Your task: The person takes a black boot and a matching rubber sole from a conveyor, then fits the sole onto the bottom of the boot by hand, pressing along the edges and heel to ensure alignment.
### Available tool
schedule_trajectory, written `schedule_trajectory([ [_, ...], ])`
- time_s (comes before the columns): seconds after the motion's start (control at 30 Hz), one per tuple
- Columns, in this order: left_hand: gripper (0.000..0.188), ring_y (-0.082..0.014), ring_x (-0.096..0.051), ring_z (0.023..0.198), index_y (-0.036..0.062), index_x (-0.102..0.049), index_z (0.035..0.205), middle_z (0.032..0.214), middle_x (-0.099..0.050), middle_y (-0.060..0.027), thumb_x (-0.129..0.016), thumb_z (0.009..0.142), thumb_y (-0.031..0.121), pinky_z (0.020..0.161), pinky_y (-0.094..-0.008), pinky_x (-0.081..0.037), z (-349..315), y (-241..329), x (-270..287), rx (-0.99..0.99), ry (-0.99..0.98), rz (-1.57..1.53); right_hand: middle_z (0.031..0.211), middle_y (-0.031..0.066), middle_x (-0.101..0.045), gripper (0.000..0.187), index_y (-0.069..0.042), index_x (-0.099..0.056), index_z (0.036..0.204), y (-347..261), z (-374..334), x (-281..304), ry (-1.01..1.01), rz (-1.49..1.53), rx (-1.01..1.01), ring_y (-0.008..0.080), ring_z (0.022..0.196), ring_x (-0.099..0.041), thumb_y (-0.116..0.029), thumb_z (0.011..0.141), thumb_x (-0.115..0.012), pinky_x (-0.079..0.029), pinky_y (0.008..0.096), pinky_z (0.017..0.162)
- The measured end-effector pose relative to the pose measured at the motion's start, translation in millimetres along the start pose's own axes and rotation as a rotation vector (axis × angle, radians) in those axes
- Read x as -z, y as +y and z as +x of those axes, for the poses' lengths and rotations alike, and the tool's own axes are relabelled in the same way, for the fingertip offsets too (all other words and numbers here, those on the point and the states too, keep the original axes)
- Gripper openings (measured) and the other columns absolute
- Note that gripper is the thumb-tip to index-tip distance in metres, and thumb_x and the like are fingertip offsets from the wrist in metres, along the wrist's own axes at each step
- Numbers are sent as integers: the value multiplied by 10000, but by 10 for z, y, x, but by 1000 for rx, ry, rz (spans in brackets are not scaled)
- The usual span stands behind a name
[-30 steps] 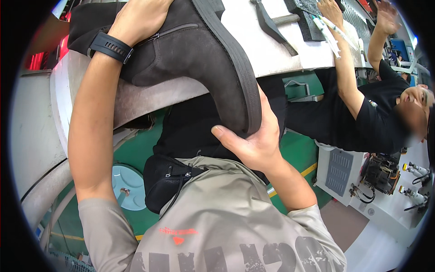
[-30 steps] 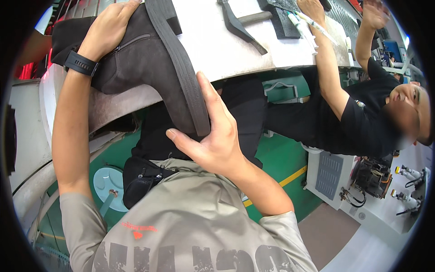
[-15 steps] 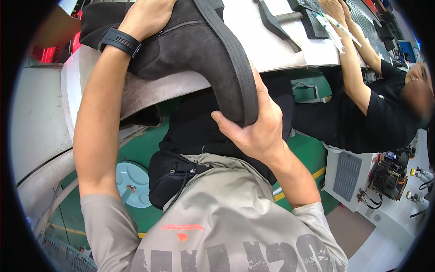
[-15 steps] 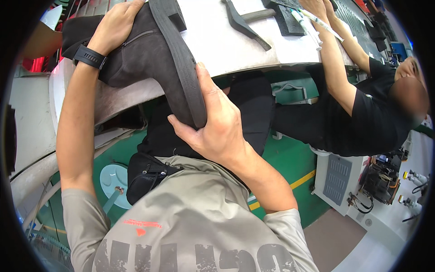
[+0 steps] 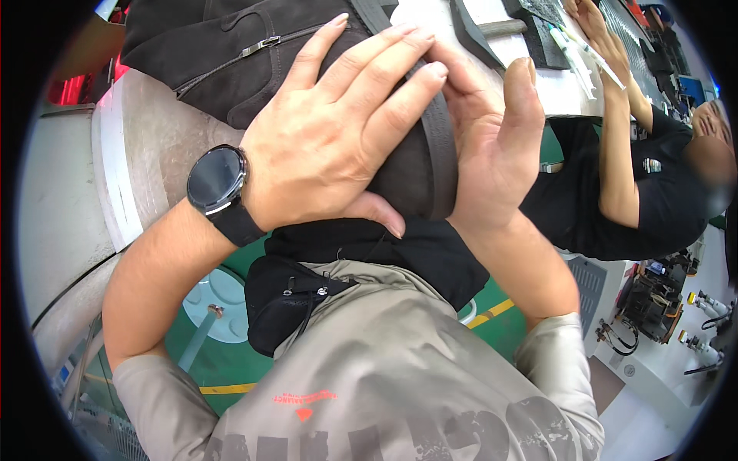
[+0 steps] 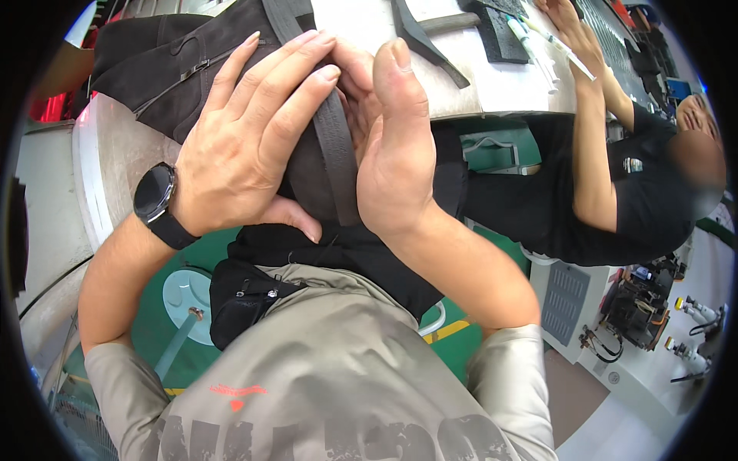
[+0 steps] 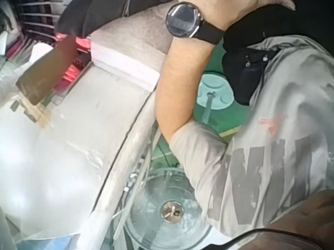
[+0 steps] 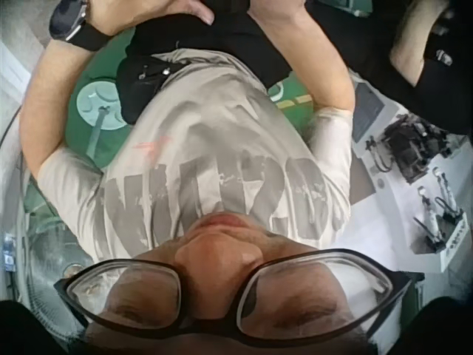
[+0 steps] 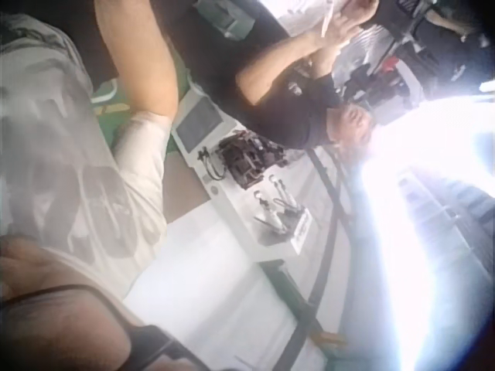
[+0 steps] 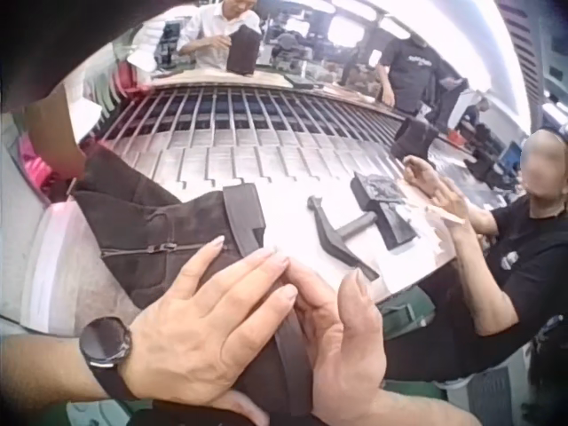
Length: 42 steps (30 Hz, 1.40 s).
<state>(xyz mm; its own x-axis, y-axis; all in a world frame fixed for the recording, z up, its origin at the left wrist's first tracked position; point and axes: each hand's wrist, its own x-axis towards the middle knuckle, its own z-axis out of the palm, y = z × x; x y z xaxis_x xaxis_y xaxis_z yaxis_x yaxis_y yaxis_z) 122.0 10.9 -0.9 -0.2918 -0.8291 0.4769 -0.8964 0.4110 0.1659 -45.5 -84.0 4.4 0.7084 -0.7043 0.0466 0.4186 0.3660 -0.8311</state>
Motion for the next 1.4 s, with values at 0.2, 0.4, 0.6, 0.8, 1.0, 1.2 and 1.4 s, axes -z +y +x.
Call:
schedule_trajectory([
  [0.2,1254,-426,-404,1556,3,-390,1607,1661,-406,-265,-692,680,793,1285,-664,-217,-49,6,-3,57,-41,-25,1113,140,-661,488,45,-599,1263,-113,112,-73,-100,-726,19,193,1045,-621,-418,1119,-551,-504,360,936],
  [0.4,1161,-429,-385,1569,-18,-453,1581,1661,-420,-254,-734,717,707,1291,-657,-219,-107,31,16,79,10,-105,1157,70,-665,365,25,-600,1318,-206,210,-60,-44,-657,52,118,1075,-583,-285,1123,-595,-503,315,958],
  [0.6,679,-378,-564,1423,-64,-507,1484,1534,-555,-251,-776,980,304,1229,-501,-416,-563,463,201,780,375,-993,1290,128,-702,540,13,-680,1341,-260,1181,245,206,-867,53,208,1223,-636,-440,1048,-642,-500,378,1032],
  [0.8,484,-359,-617,1364,-40,-547,1444,1405,-659,-249,-590,1109,306,1192,-492,-464,-773,326,73,1097,808,-1865,1214,232,-725,796,115,-610,1367,-55,1506,-94,0,-952,-86,258,1006,-710,-530,929,-771,-567,374,900],
  [1.0,595,-310,-658,1299,16,-552,1483,1386,-691,-193,-423,1148,490,1130,-491,-506,-444,183,428,904,743,-1861,1258,181,-628,672,28,-420,1431,-744,488,-394,-108,-605,406,169,1094,-654,-148,921,-820,-569,311,911],
  [1.2,578,-255,-685,1262,64,-619,1453,1383,-722,-103,-417,1160,519,1107,-446,-515,184,-47,967,610,783,-1725,1496,311,-552,1076,129,-342,1566,-972,117,-252,-203,-831,937,359,1399,-567,-419,803,-866,-417,450,1204],
  [1.4,423,-168,-723,975,0,-726,1216,1148,-775,-36,-613,1118,396,897,-335,-568,551,44,880,692,900,-1270,1458,314,-601,919,143,-468,1511,-327,-405,-62,-236,-960,604,402,1356,-623,-108,732,-886,-475,455,1154],
])
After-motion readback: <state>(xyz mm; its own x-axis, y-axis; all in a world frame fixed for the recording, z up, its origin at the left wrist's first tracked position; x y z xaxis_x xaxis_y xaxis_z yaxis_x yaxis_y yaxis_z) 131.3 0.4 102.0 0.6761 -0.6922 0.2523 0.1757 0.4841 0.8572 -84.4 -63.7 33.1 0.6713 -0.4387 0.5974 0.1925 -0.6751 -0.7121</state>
